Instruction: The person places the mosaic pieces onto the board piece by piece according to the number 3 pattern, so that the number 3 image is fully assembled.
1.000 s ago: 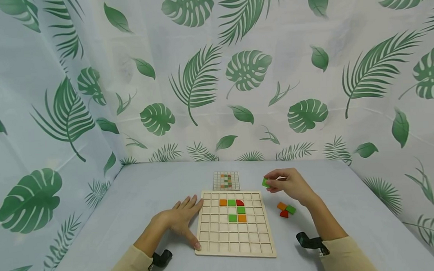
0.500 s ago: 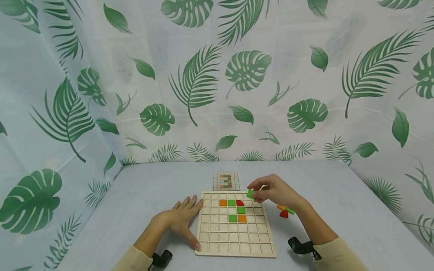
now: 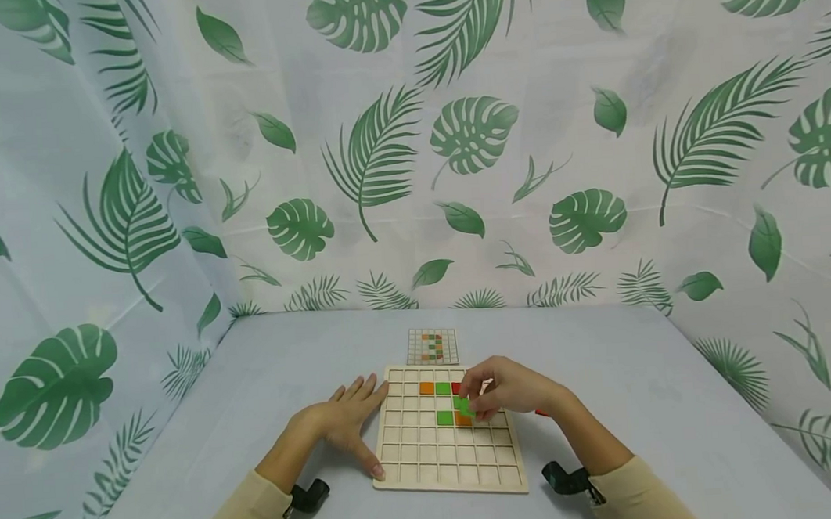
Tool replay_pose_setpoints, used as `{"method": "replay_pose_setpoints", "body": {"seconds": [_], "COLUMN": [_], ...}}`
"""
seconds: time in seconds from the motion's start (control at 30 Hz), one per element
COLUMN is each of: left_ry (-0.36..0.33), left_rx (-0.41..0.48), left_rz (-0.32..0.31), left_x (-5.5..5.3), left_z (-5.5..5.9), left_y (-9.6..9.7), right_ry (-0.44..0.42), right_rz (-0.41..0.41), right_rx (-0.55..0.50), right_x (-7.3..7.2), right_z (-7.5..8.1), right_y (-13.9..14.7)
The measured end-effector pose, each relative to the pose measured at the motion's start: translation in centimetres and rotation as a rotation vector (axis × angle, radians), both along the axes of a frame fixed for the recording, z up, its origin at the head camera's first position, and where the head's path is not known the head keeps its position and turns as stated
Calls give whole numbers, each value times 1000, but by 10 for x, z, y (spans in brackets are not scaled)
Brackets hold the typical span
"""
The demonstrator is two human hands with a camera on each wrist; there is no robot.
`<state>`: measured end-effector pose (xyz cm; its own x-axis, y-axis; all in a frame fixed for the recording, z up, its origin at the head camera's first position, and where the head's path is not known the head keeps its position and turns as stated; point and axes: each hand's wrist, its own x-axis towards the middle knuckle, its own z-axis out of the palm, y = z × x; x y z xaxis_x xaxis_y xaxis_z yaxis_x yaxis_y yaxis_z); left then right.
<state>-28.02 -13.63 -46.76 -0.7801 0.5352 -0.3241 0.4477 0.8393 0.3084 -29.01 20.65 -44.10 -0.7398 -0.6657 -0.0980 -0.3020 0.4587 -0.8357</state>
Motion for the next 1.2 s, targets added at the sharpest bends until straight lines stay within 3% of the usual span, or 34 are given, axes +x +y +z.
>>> {"method": "replay_pose_setpoints", "body": {"seconds": [0.27,1.2], "left_ry": [2,5], "left_rx": [-4,-21], "left_rz": [-3,7], "left_x": [1,3], "left_z": [2,5], "left_y": [1,2], "right_ry": [74,168], "right_rz": [94,70], "right_rx": [59,192], "right_x": [7,10], "right_z": [-4,-11], "right_y": [-10,-23]}}
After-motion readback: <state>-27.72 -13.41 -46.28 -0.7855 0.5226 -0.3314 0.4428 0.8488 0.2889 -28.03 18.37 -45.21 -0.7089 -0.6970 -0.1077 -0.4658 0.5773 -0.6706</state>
